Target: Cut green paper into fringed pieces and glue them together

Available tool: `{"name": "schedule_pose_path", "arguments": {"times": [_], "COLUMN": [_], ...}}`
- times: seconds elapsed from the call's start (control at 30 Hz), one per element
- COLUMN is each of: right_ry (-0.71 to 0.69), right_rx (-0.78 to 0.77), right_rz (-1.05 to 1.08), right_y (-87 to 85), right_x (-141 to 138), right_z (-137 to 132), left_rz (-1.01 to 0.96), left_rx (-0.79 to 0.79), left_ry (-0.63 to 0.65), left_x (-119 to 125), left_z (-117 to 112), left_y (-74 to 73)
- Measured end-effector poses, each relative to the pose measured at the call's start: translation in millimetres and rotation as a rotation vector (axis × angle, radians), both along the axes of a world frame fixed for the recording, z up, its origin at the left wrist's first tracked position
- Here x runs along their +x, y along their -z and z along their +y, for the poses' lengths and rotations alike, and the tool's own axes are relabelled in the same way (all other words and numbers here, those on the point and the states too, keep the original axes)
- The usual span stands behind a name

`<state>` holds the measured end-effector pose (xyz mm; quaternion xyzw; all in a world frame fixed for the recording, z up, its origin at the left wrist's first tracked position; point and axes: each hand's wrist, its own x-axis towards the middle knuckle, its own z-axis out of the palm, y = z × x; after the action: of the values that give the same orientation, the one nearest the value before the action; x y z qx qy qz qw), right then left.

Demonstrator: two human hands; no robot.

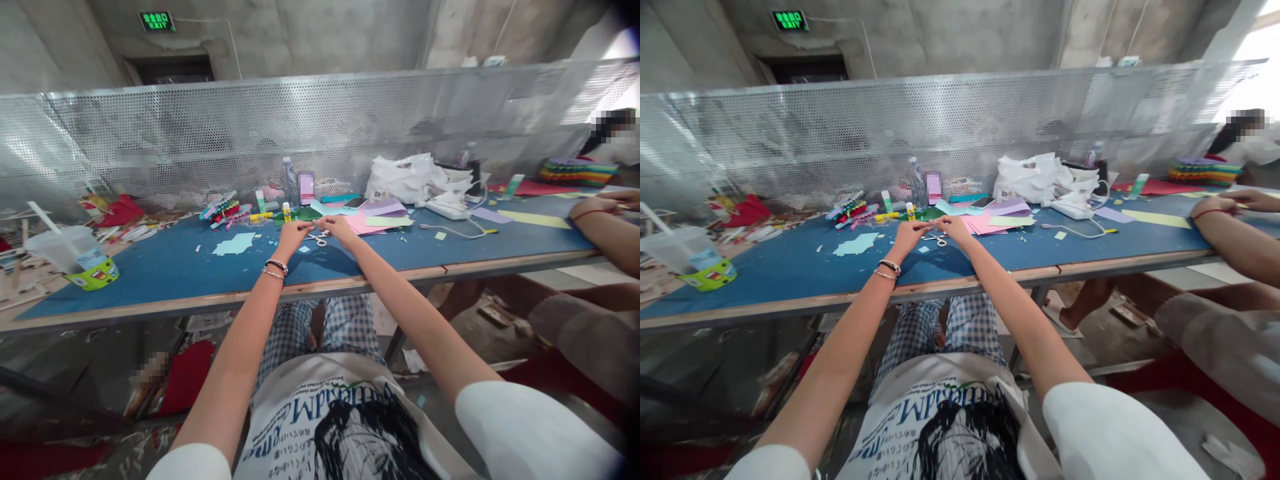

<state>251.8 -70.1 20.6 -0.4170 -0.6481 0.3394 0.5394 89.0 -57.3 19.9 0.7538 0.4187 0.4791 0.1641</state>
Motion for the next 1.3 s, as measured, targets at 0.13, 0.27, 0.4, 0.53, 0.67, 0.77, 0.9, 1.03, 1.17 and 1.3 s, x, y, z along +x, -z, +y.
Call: {"name": "schedule_pose_path", "arguments": {"times": [0.13,0.27,0.4,0.53,0.67,0.77,0.9,1.03,1.17,1.3], "right_ry": [0.019,0.068,0.153,0.196,0.135,0.07,0.027,0.013,-0.032,-0.026], "right_rx": [0.028,0.086,0.16,0.188,0.153,0.095,0.062,0.05,0.03,-0.014], "right_rz": [-0.022,-0.084,-0.188,-0.244,-0.217,-0.134,-0.038,0.006,0.014,0.026], "right_y": [0.8,3.6,4.8,2.2,0.0,0.1,-0.1,-2.0,-3.1,-3.4], "right_x": [-0.4,1.4,3.0,2.7,2.0,1.4,0.7,0.0,-0.5,-0.3], "right_z": [2.3,8.4,11.6,8.6,5.8,5.4,4.4,1.5,-1.7,-1.9], "left_rz": [-0.012,-0.037,-0.031,-0.032,-0.05,-0.092,-0.117,-0.141,-0.14,-0.162], "left_rx": [-0.074,-0.127,-0.137,-0.151,-0.135,-0.14,-0.178,-0.206,-0.21,-0.248], "left_ry": [0.009,0.036,0.042,0.036,0.015,0.012,0.052,0.081,0.118,0.127], "left_x": [1.0,2.3,3.5,3.8,3.8,3.7,4.0,4.0,3.5,3.3], "left_z": [-4.3,-8.7,-10.5,-9.4,-9.3,-12.3,-18.7,-21.7,-21.0,-20.1], "left_y": [-3.0,-4.9,-4.3,-3.1,-4.1,-7.1,-11.6,-12.7,-11.9,-11.0]}}
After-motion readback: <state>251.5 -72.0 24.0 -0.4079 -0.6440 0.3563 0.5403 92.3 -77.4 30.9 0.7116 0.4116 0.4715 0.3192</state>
